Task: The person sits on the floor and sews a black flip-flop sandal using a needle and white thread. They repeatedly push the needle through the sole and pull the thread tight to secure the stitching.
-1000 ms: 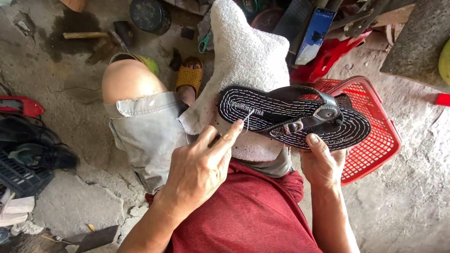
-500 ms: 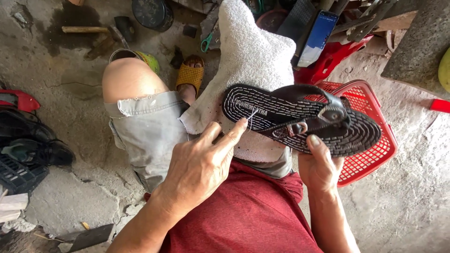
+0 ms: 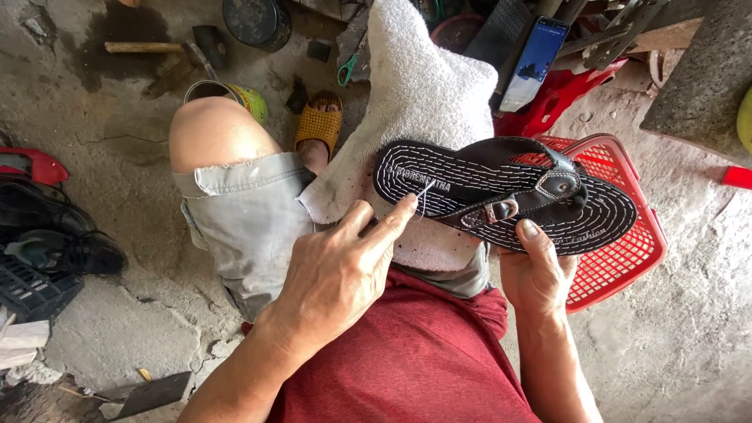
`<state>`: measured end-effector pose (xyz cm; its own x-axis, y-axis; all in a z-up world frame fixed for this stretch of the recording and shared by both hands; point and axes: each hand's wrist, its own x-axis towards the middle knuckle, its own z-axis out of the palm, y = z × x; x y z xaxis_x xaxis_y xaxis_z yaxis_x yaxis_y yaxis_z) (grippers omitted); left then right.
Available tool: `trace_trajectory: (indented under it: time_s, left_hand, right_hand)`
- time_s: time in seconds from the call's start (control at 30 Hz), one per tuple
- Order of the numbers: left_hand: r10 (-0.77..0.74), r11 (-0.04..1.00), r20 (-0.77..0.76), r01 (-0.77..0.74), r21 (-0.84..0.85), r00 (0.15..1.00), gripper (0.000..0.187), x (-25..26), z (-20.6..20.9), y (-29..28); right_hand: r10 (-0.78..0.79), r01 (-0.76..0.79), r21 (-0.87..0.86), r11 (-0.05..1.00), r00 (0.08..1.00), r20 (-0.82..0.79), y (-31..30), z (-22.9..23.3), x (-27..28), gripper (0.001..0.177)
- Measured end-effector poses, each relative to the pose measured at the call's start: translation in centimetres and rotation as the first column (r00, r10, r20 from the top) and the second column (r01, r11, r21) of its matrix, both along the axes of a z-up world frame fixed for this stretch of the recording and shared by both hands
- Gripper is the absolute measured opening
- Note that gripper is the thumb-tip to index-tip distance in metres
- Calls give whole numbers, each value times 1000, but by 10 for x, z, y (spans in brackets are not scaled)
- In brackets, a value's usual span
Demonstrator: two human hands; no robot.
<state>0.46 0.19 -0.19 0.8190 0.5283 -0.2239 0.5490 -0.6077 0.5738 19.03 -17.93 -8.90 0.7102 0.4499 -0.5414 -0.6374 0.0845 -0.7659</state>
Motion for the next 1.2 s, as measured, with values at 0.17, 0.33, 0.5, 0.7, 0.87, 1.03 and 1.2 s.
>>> trace_trajectory:
  time_s: [0.17, 0.33, 0.5, 0.7, 0.87, 1.03, 1.2]
  left_hand:
    - [-10, 1000, -48, 10, -5, 999, 55, 1, -1, -1]
    - [-38, 997, -77, 33, -72, 996, 50, 1, 4, 12]
    - [-132, 968, -87, 109, -226, 987, 50, -3, 9, 40]
    - [-270, 943, -117, 238, -233, 956, 45, -14, 0, 64]
    - [-259, 950, -22, 250, -187, 966, 10, -12, -22, 58]
    - [-167, 952, 46, 174, -252, 985, 9, -33, -36, 57]
    - [-122, 981, 25, 124, -151, 992, 9, -58, -17, 62]
  right_hand:
    - [75, -78, 51, 996, 996, 57, -1, 1, 0, 43]
    - [249, -253, 18, 967, 961, 117, 13, 30, -1, 56]
    - [535, -381, -430, 819, 779, 327, -8, 42, -13, 60]
    - [631, -695, -272, 665, 330, 702, 1, 44, -33, 68]
    - [708, -790, -376, 484, 101, 699, 29, 77, -27, 60]
    - [703, -763, -434, 479, 36, 711, 30, 69, -42, 67]
    - [675, -803, -444, 397, -72, 735, 44, 63, -65, 57]
